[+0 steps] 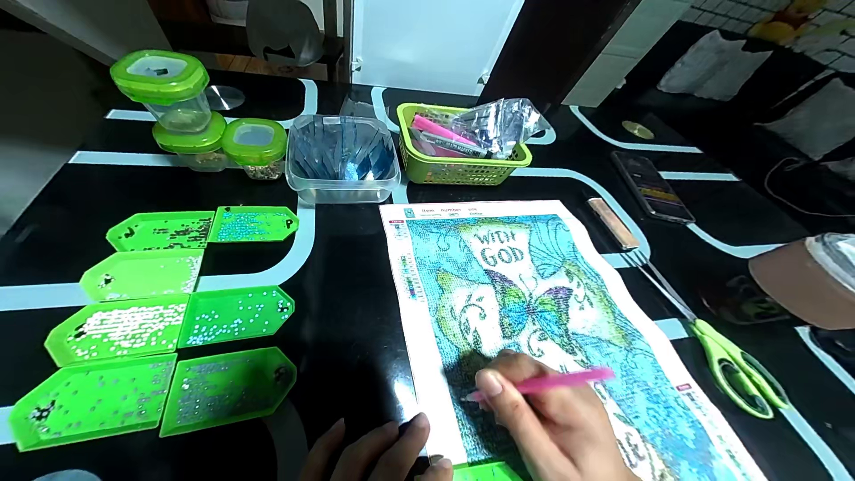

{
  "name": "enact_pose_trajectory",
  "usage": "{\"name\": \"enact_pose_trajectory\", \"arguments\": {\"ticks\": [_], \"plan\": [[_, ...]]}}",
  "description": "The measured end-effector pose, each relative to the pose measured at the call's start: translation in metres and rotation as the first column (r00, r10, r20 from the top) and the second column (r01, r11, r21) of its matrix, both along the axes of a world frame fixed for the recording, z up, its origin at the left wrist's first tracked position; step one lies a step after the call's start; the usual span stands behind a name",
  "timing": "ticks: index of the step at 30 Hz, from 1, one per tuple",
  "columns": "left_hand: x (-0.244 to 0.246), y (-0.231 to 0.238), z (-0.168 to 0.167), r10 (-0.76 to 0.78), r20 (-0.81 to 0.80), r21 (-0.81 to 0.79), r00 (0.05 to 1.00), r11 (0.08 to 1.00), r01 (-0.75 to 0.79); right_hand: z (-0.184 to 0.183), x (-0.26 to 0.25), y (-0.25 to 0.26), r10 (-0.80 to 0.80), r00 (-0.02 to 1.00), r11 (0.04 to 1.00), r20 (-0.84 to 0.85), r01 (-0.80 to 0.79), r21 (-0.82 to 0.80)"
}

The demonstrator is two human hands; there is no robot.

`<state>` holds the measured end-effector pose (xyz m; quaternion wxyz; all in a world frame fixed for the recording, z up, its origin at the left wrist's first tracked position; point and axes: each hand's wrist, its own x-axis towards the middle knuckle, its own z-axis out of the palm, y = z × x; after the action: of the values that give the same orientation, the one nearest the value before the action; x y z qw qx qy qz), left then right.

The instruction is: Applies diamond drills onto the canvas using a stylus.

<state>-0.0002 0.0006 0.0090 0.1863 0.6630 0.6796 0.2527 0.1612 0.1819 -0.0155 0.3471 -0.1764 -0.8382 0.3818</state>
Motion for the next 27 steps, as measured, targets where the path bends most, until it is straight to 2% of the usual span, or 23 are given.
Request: {"name": "enact_pose_trajectory", "arguments": {"ticks": [3, 5, 11, 18, 27], "plan": [[0.0, 0.0, -0.001, 0.003, -0.002, 0.009, 1.0, 1.0, -0.003, 0.009, 0.001, 0.005, -0.013, 0.998, 0.927, -0.062, -0.011, -0.374], [-0.001, 0.0, -0.002, 0.003, 0.006, 0.017, 1.0, 1.0, -0.003, 0.017, 0.004, 0.003, 0.007, 0.996, 0.896, -0.089, -0.045, -0.441], [0.0, -0.001, -0.004, 0.015, 0.008, 0.056, 1.0, 0.998, -0.015, 0.032, 0.014, -0.029, 0.194, 0.98, 0.917, -0.039, -0.196, -0.349], [0.001, 0.0, -0.005, 0.029, -0.002, 0.061, 1.0, 0.998, -0.028, 0.015, 0.013, -0.038, 0.217, 0.976, 0.963, -0.016, -0.217, -0.159], [0.001, 0.0, -0.006, 0.04, -0.008, 0.081, 0.999, 0.996, -0.039, 0.011, 0.01, -0.04, 0.278, 0.961, 0.959, -0.009, -0.278, -0.057]]}}
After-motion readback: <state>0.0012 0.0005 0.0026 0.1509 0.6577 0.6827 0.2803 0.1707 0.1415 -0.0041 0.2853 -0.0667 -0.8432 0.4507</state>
